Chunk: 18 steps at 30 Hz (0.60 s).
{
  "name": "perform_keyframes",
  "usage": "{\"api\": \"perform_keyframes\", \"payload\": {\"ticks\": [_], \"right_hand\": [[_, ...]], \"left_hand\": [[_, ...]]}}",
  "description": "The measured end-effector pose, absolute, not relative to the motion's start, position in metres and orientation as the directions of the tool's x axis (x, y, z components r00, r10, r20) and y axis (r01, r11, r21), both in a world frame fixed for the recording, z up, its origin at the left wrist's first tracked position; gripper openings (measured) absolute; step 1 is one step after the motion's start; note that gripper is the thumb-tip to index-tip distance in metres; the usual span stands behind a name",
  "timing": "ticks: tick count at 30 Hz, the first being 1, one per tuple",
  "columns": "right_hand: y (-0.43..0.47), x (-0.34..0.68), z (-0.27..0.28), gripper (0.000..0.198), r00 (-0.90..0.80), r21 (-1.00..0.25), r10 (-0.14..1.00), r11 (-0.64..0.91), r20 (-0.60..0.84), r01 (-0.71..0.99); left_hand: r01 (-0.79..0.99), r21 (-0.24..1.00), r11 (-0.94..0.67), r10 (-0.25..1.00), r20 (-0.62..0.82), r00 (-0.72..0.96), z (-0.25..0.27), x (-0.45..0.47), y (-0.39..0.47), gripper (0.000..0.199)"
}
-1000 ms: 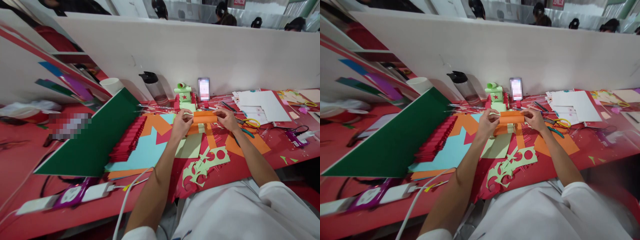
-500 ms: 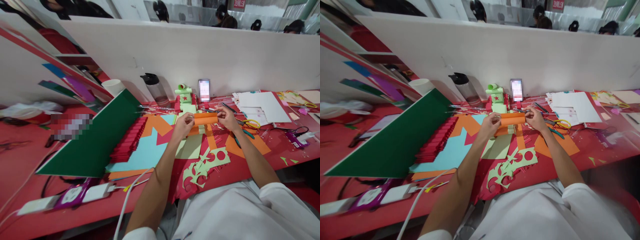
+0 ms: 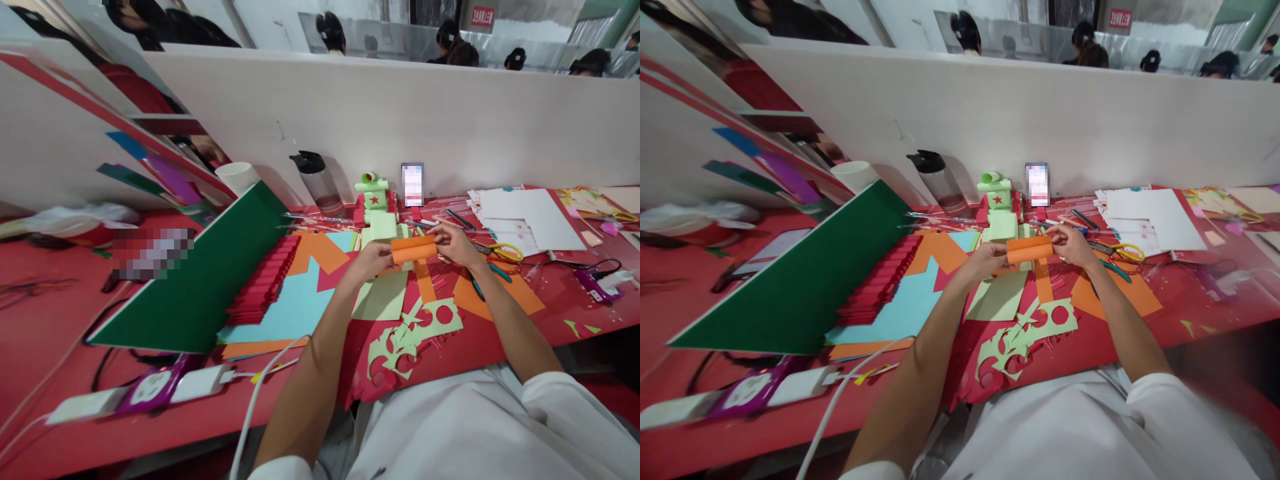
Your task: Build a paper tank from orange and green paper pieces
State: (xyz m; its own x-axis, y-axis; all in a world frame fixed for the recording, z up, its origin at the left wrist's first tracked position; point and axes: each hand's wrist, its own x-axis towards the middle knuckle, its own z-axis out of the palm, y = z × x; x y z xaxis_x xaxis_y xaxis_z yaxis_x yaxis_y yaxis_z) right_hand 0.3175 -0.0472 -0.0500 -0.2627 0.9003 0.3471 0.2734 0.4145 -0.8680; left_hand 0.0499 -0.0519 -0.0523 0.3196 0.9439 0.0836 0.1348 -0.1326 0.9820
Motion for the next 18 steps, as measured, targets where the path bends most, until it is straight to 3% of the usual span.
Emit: {"api": "perform_keyframes", "payload": {"ticks": [8,18], "right_hand": [[-0.0460,0.3205,-0.0507,0.032,-0.217,-0.862,0.905,0.418,0.366,0.286],[-0.0479,0.3162,-0.0493,0.030,-0.204,-0.866,0.897,0.434,0.391,0.248]], "left_hand": [[0.119,0.989,-0.089,0.928,0.039,0.370,-0.0474,0.0444,-0.0495,0.027],[0.107,0.989,-0.099,0.941,0.058,0.333,-0.0511,0.0523,-0.0506,0.012]]}}
